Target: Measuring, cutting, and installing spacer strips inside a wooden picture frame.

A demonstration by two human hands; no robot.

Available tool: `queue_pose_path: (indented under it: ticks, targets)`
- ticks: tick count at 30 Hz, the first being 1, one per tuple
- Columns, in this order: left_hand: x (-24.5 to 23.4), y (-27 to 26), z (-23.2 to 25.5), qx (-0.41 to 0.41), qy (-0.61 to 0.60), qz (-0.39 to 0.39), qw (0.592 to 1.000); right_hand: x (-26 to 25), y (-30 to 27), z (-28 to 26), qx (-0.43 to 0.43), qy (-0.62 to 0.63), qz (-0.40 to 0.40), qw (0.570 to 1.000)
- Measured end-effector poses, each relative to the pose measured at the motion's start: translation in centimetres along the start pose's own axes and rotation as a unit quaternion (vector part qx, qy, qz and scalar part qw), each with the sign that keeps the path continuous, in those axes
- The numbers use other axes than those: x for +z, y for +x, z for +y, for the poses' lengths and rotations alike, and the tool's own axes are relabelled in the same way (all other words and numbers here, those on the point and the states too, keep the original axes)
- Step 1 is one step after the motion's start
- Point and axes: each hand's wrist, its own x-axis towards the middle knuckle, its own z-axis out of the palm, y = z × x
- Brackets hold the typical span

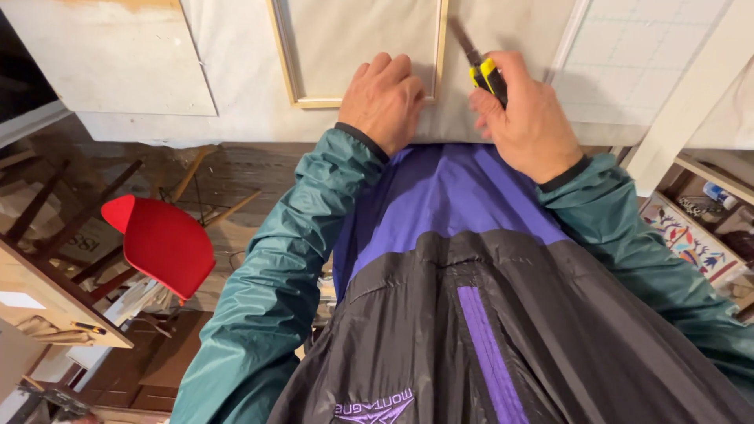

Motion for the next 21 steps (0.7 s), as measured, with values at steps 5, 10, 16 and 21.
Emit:
queue_pose_path:
  ticks: [5,10,16,21]
  targets:
    - [0.2,-0.2,0.2,-0.018,0.012,0.010,1.000,-3.1,0.1,-2.6,-0.189,-0.391,0.006,0.901]
    - [0.4,-1.1,0.8,-0.031,0.018,0.033,0.999,-4.6,1.9,-4.5,-0.289,-0.484,-0.006,0.826]
    - [0.6,-1.6,1.4,-0.045,0.031,0.055,0.997,-3.5,4.2,-3.2,-0.356,-0.611,-0.059,0.705]
    - [0.3,-2.0,1.7,-0.044,0.041,0.077,0.995,-4.6,4.4,-3.8,-0.387,-0.582,-0.101,0.708]
